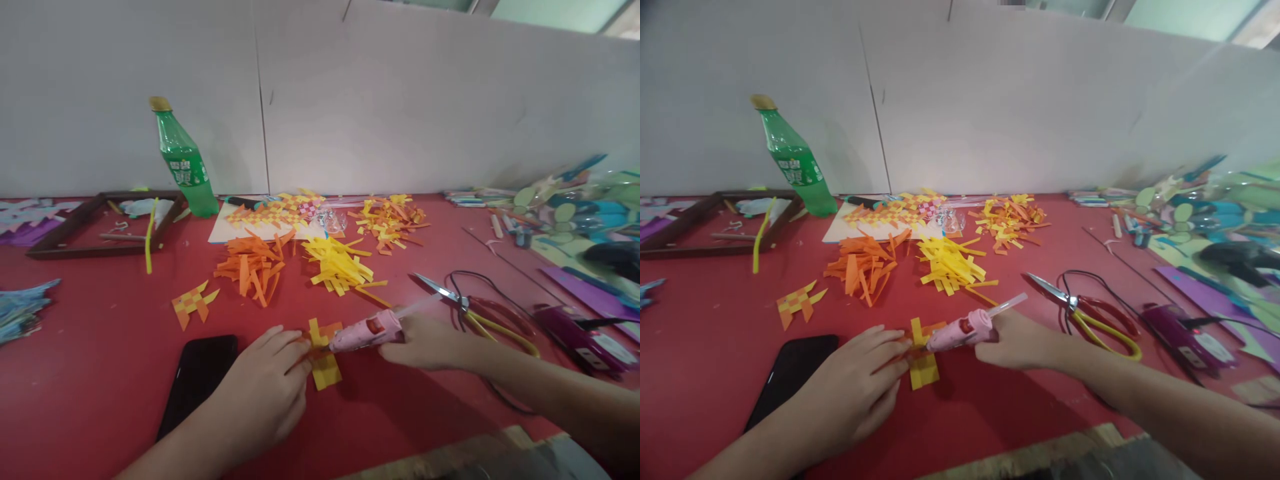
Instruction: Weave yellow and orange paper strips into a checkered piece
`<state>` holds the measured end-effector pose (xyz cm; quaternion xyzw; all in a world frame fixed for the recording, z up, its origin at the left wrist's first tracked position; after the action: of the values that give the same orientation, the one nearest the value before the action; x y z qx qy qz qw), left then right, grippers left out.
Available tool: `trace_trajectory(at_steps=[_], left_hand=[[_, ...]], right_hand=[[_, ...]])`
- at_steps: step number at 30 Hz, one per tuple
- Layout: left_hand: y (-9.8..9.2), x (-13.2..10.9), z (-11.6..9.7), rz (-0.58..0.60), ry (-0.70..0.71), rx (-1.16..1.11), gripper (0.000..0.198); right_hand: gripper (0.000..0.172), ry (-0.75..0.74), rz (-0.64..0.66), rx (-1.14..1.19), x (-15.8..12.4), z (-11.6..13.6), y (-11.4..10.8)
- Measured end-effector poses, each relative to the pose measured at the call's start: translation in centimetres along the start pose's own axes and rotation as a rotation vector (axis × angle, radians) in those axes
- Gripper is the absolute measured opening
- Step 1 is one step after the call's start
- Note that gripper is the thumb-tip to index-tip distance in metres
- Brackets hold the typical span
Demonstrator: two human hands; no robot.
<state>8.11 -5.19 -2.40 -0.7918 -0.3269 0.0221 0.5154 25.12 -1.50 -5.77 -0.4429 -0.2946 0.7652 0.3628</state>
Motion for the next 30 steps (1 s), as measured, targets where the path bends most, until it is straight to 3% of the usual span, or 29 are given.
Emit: trace_trajectory(at_steps=[2, 8, 17, 23, 27, 30], left_hand=[[0.0, 0.0, 0.0, 0.005, -0.006, 0.004, 0.027], [0.2, 0.2, -0.1, 0.052, -0.014, 0.007, 0.029], [0.3, 0.2, -0.1, 0.066, -0.016, 0.004, 0.031], [0.2, 0.1, -0.2, 0.04, -0.002, 0.011, 0.03], [0.4, 0.2, 0.1, 0.049, -0.014, 0.002, 0.028], [0.4, 0.1, 0.3, 0.048, -0.025, -0.01, 0.027]], right_hand=[[0.041, 0.019, -0.014, -0.011, 0.0, 0.0, -0.2], [0.051, -0.113, -0.035, 0.07, -0.1, 1.6, -0.5], [0.054, -0.236, 0.019, 0.115, -0.3, 3.3, -0.3], [0.044, 0.002, -0.018, -0.002, -0.2, 1.0, -0.4], [0.033, 0.018, -0.021, -0.104, -0.4, 1.1, -0.6], [0.043, -0.023, -0.066, -0.091, -0.4, 1.5, -1.1]])
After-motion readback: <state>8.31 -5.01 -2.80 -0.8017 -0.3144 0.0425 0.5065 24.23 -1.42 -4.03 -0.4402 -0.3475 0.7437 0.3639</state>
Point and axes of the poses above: each hand's wrist, its own x-axis towards the middle knuckle, its own y-axis out of the palm, z = x × y, the point moved 10 cm from there along x, towards the middle knuckle, and after that the axes turned 15 degrees about -x, right-handed, at the moved point
